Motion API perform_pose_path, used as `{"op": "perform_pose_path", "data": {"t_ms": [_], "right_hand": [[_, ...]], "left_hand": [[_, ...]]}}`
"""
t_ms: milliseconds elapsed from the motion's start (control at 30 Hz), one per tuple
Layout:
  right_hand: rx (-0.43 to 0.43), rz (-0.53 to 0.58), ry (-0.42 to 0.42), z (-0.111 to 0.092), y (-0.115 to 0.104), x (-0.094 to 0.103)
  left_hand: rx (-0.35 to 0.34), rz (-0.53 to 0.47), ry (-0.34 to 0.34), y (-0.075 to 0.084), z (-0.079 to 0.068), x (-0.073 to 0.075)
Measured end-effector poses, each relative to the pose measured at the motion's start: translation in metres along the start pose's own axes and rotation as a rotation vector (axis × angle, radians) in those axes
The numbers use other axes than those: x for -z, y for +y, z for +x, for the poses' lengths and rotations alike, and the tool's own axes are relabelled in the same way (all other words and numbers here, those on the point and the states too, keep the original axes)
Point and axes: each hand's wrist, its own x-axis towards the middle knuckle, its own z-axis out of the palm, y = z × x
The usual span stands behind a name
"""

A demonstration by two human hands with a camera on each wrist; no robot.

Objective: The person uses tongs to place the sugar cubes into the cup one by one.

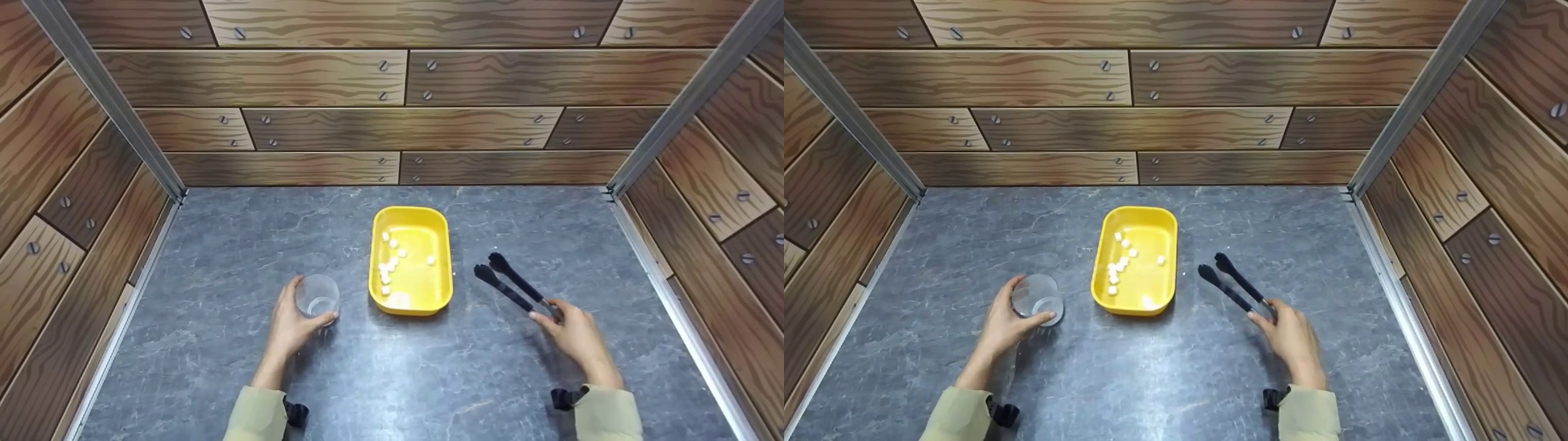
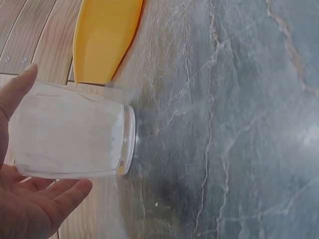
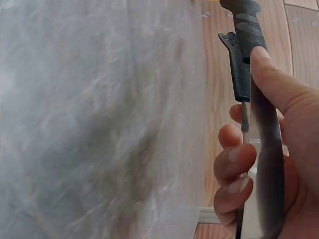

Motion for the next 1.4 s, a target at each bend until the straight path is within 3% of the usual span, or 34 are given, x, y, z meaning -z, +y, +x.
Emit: {"op": "perform_pose_path", "data": {"t_ms": [333,800,1133,1400], "right_hand": [[0.140,-0.042,0.121,0.003,-0.030,0.007],[0.275,-0.136,0.132,0.012,-0.079,-0.007],[0.383,-0.242,0.040,0.023,-0.102,-0.025],[0.458,-0.323,0.025,0.029,-0.118,-0.038]], "left_hand": [[0.017,-0.004,-0.001,-0.001,0.001,-0.005],[0.019,0.010,0.003,0.000,0.003,-0.005],[0.008,-0.012,0.019,-0.001,0.002,-0.008],[-0.027,-0.024,0.029,-0.003,0.002,-0.009]]}}
